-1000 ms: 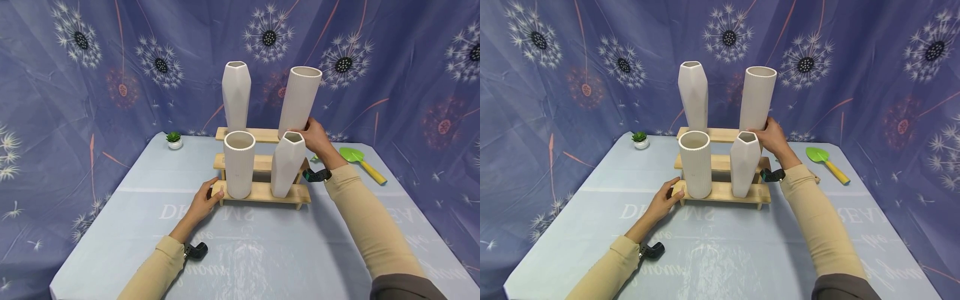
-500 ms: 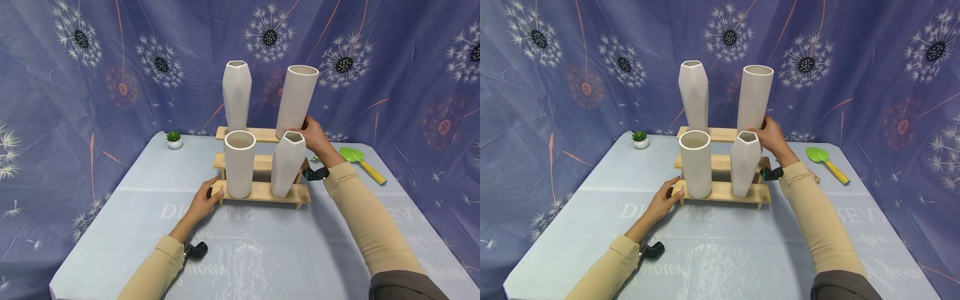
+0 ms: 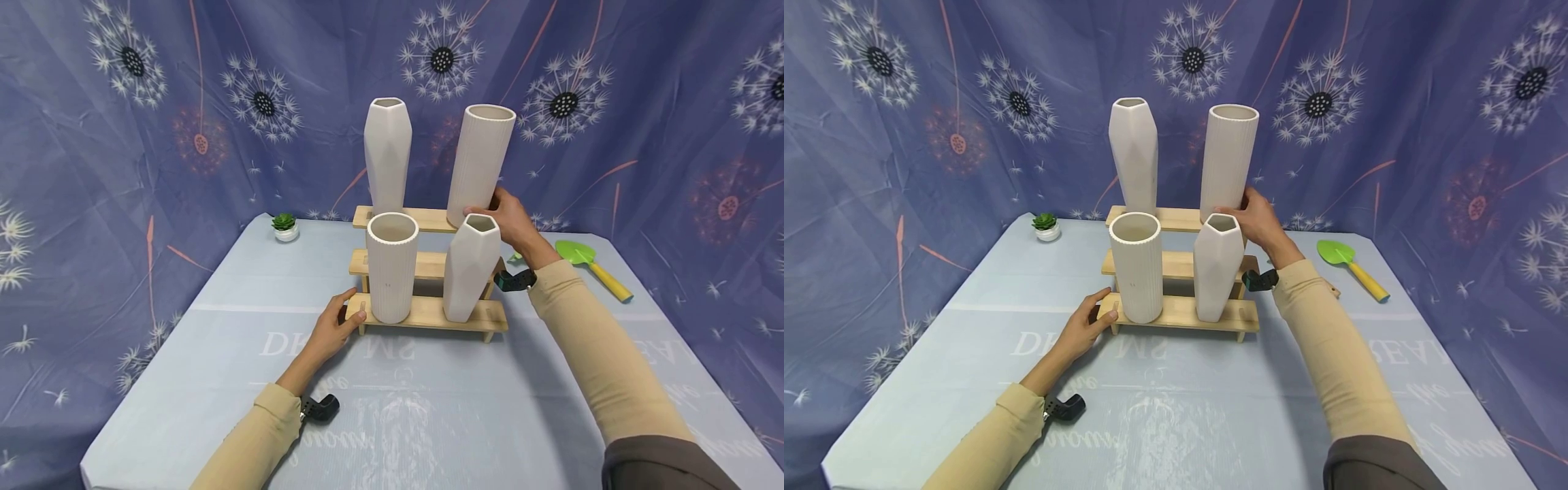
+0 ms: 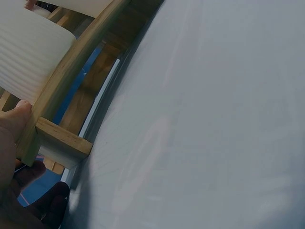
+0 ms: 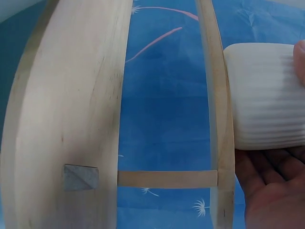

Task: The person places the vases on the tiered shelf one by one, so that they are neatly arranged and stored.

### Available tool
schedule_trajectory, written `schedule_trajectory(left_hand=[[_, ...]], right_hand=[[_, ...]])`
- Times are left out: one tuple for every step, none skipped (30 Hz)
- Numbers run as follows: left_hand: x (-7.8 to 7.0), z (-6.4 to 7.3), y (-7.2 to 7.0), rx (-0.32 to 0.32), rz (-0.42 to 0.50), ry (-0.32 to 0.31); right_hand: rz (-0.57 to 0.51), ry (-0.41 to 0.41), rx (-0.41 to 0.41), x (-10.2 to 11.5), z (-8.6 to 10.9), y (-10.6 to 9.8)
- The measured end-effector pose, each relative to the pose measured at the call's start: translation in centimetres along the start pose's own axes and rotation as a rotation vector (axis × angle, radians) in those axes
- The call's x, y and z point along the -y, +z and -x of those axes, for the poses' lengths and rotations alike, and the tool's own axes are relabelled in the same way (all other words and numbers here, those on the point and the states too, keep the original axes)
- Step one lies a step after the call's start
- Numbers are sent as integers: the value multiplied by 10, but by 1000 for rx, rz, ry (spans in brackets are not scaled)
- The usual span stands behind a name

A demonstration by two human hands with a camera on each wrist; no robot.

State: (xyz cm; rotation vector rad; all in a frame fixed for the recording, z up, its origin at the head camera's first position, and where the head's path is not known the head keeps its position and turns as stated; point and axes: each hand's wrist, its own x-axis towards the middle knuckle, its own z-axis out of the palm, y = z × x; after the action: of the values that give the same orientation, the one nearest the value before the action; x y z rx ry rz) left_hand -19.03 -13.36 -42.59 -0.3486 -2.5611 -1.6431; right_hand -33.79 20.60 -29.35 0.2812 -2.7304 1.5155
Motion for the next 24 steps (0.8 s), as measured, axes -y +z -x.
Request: schedule_trajectory(left_hand=[[0,0,0,1,3,-1],[0,0,0,2,5,-2],[0,0,0,2,9,-4],[0,0,0,5,9,-5],[-1,0,0,7,11,-8],[-1,0,0,8,9,-7],[-1,0,0,9,8,-8],[0,-1,0,10,5,-10],[1,-1,0,10,2,-9],[2,-1,0,10,0,-6],[3,-2,1,8,-3,-1],[7,-3,2,4,-1,1],[11,-4,3,0,1,1],[15,-5,4,-4,0,1],[20,-7,5,-7,-1,2],[24,-8,6,-10,-2,-1],[29,-10,7,-13,0,-5],[32,-11,7,-13,0,-9],[34,-12,7,-12,0,-8],[35,-12,7,-9,-2,-5],[36,-13,7,-5,5,-2],[37,-13,7,-2,10,1],[37,-13,6,1,13,5],[37,-13,6,3,11,10]], right_hand=[[1,-3,8,0,0,0],[1,-5,15,1,-1,0],[0,-7,22,1,-1,0],[-1,-11,25,2,-1,0],[0,-13,28,2,-1,0],[-1,-16,31,2,-1,0],[-1,-20,34,2,-1,1],[-1,-23,33,3,-1,1],[0,-26,32,3,-1,1],[-1,-28,31,2,-1,1],[-2,-30,28,2,-1,1],[-6,-32,27,2,-1,2],[-8,-32,24,2,-1,2],[-10,-31,20,2,-1,2],[-10,-30,15,1,-1,3],[-10,-32,14,2,0,3],[-11,-31,11,1,0,3],[-10,-29,8,1,0,3],[-8,-27,5,1,1,3],[-3,-27,1,1,1,3],[1,-25,0,1,2,2],[5,-23,-2,0,2,2],[8,-19,-7,-1,3,2],[13,-16,-12,-1,3,1]])
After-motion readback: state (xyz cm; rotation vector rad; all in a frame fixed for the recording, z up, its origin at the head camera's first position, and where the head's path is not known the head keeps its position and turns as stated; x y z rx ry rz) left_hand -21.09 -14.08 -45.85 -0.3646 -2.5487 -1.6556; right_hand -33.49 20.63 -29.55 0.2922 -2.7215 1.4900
